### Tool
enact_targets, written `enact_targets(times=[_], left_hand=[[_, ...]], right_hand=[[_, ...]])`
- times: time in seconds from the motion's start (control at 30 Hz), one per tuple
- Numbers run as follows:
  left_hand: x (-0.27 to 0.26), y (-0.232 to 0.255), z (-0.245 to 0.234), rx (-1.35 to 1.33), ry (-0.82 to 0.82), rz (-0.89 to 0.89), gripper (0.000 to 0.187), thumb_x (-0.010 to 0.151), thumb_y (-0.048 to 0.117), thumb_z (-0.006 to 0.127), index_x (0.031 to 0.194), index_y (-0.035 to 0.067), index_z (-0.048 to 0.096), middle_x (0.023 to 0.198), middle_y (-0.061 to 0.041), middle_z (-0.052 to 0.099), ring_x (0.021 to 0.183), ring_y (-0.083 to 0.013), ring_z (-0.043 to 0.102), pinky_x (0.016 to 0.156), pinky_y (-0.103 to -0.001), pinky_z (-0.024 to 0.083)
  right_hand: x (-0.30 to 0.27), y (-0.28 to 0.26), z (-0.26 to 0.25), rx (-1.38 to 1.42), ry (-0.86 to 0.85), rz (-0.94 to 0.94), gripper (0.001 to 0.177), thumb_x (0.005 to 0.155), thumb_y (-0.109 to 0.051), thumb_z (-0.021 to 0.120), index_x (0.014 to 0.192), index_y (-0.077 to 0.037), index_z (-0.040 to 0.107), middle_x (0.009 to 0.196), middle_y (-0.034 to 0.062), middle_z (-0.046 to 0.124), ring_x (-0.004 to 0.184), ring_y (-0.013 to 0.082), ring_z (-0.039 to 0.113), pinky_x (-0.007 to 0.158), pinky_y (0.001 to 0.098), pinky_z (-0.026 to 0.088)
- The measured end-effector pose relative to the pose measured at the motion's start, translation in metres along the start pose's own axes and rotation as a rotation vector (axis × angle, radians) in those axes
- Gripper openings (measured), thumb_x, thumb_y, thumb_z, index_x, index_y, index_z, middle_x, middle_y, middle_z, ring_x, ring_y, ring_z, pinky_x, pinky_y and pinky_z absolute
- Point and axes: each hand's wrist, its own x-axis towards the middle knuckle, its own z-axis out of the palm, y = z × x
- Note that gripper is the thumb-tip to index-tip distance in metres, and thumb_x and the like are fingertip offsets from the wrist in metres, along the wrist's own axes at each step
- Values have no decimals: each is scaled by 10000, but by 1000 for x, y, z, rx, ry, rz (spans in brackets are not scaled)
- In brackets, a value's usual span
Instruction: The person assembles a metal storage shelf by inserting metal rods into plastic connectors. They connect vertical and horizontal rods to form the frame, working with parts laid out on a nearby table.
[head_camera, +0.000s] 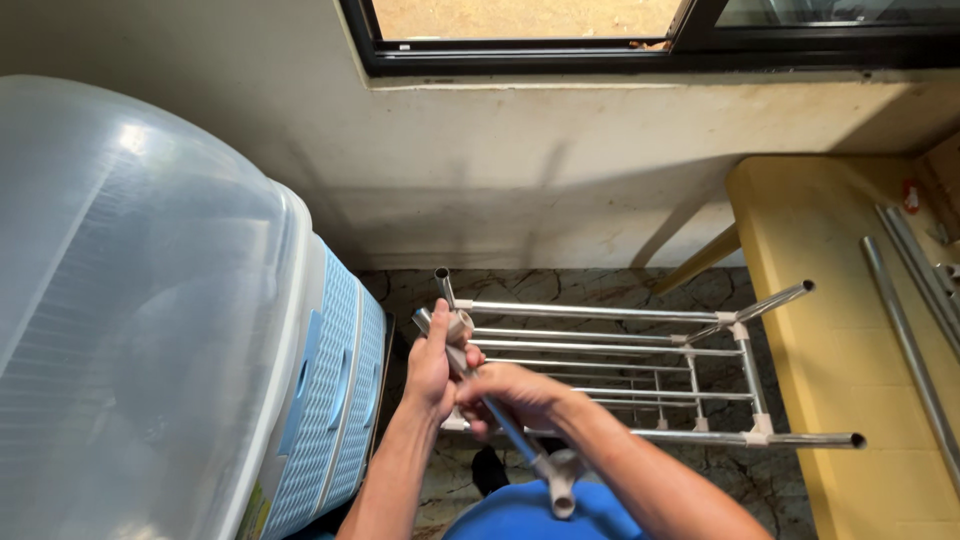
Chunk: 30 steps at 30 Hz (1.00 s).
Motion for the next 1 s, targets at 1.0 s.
enact_targets(times=[1.0], left_hand=[[1,-14,5,49,137,-69,469,976,494,610,1040,30,582,829,-43,512,630,-130,575,638,-415,630]], right_hand=[[-84,59,-6,-369,283,6,245,1010,-293,654,1004,-51,618,748,56,676,568,135,668,508,293,554]])
